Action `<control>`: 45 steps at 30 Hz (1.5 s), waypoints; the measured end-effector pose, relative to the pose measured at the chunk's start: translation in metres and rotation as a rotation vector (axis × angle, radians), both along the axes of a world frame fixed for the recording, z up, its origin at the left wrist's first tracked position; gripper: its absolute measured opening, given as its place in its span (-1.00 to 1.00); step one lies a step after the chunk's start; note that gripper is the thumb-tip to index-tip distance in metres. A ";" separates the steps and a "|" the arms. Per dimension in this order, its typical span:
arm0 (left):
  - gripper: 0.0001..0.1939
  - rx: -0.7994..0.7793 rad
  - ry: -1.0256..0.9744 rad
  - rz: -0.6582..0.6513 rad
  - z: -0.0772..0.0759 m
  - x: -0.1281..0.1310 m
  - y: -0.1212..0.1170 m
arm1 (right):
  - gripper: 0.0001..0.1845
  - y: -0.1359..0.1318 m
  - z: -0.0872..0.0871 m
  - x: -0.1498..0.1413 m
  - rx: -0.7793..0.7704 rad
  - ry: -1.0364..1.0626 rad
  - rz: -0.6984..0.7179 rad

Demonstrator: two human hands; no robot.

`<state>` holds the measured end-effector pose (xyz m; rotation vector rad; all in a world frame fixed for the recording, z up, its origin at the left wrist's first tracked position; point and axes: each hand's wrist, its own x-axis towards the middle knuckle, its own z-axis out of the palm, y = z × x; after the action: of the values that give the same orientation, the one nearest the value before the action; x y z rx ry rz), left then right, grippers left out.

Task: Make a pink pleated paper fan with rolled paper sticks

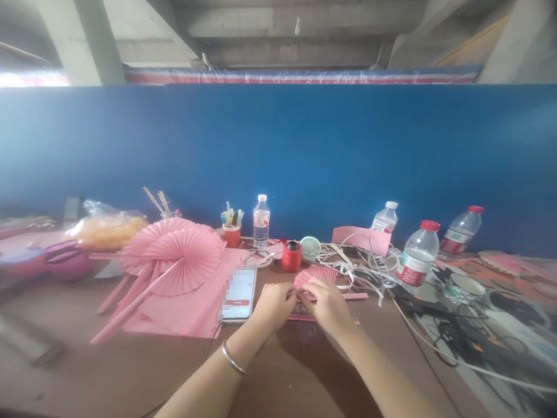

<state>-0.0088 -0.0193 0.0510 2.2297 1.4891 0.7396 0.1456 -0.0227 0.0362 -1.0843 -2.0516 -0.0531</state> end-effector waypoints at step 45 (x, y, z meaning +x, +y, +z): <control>-0.80 0.281 0.424 -0.215 -0.020 0.012 0.007 | -0.35 0.055 -0.001 0.094 -0.385 -0.584 -0.073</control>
<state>0.0031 -0.0122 0.0313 2.8451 1.3499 0.4475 0.2392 0.0327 0.0352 -1.5132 -2.6126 -0.0107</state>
